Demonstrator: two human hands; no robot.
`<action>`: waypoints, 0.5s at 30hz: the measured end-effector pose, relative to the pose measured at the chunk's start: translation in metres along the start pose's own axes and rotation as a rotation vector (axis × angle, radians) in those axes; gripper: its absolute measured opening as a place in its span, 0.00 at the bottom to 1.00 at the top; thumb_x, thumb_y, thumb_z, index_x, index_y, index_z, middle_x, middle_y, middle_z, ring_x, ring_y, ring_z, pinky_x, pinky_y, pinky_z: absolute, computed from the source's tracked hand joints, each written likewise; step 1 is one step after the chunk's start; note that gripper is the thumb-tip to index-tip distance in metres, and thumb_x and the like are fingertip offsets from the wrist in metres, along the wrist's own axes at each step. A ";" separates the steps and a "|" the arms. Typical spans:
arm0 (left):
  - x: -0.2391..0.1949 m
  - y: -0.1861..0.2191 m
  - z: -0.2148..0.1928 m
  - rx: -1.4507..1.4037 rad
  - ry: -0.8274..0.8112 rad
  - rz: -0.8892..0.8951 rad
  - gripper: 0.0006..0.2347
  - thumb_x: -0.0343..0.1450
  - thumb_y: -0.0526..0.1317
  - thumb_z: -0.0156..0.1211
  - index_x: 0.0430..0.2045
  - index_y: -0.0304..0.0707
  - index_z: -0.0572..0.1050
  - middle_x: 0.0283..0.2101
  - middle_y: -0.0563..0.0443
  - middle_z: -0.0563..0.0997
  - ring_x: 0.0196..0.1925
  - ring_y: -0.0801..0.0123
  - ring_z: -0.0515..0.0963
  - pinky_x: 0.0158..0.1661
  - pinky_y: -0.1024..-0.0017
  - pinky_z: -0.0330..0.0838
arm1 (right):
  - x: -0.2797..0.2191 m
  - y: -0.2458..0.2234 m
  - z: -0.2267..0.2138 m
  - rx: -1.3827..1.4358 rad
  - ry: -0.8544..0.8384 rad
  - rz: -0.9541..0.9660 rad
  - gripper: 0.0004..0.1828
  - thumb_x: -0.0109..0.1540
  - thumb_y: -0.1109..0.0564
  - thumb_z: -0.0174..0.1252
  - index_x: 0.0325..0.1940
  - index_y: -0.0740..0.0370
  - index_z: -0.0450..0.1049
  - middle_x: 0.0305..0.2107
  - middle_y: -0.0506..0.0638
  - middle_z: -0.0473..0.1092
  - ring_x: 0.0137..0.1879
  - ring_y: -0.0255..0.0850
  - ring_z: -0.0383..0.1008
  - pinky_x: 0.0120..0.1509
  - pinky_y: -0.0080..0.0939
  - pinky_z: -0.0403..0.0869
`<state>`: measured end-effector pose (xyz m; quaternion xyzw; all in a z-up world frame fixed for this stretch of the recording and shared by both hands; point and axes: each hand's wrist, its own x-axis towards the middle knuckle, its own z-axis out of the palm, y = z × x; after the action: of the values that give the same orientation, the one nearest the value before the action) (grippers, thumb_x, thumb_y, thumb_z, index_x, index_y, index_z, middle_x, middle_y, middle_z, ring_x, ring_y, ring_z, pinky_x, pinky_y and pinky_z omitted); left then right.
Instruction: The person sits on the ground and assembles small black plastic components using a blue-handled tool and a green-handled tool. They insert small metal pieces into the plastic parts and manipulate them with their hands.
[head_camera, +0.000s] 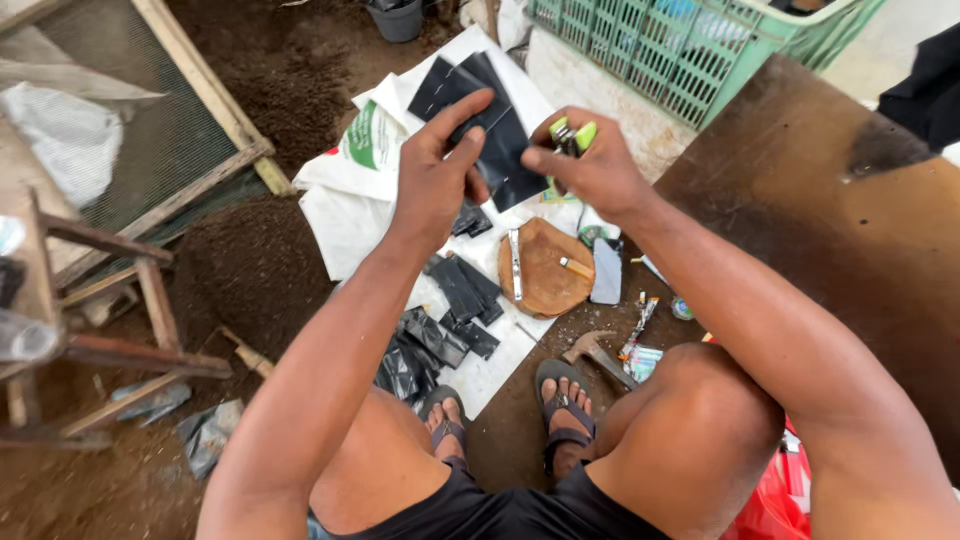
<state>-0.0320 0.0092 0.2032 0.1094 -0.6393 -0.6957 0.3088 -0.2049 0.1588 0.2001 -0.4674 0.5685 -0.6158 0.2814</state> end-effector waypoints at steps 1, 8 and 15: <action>0.004 -0.006 -0.003 -0.031 0.017 -0.010 0.16 0.78 0.34 0.55 0.62 0.38 0.73 0.31 0.54 0.81 0.19 0.79 0.75 0.21 0.76 0.71 | 0.003 0.003 0.003 -0.031 -0.009 0.016 0.11 0.62 0.60 0.69 0.42 0.63 0.74 0.27 0.43 0.71 0.28 0.27 0.68 0.29 0.29 0.67; 0.017 -0.036 -0.038 -0.263 0.182 -0.078 0.15 0.77 0.32 0.56 0.59 0.33 0.75 0.25 0.54 0.77 0.15 0.79 0.70 0.18 0.76 0.65 | 0.033 0.026 0.039 -0.107 0.091 0.155 0.17 0.55 0.64 0.75 0.39 0.66 0.72 0.24 0.45 0.71 0.26 0.30 0.70 0.27 0.31 0.68; 0.025 -0.047 -0.055 -0.284 0.276 -0.185 0.15 0.76 0.32 0.54 0.59 0.37 0.75 0.24 0.55 0.79 0.17 0.78 0.73 0.20 0.76 0.70 | 0.051 0.046 0.057 -0.179 0.130 0.214 0.12 0.56 0.62 0.74 0.33 0.66 0.75 0.21 0.44 0.71 0.24 0.28 0.68 0.26 0.30 0.66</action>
<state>-0.0351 -0.0502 0.1556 0.2169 -0.4737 -0.7827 0.3406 -0.1831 0.0806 0.1638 -0.3863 0.6847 -0.5583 0.2652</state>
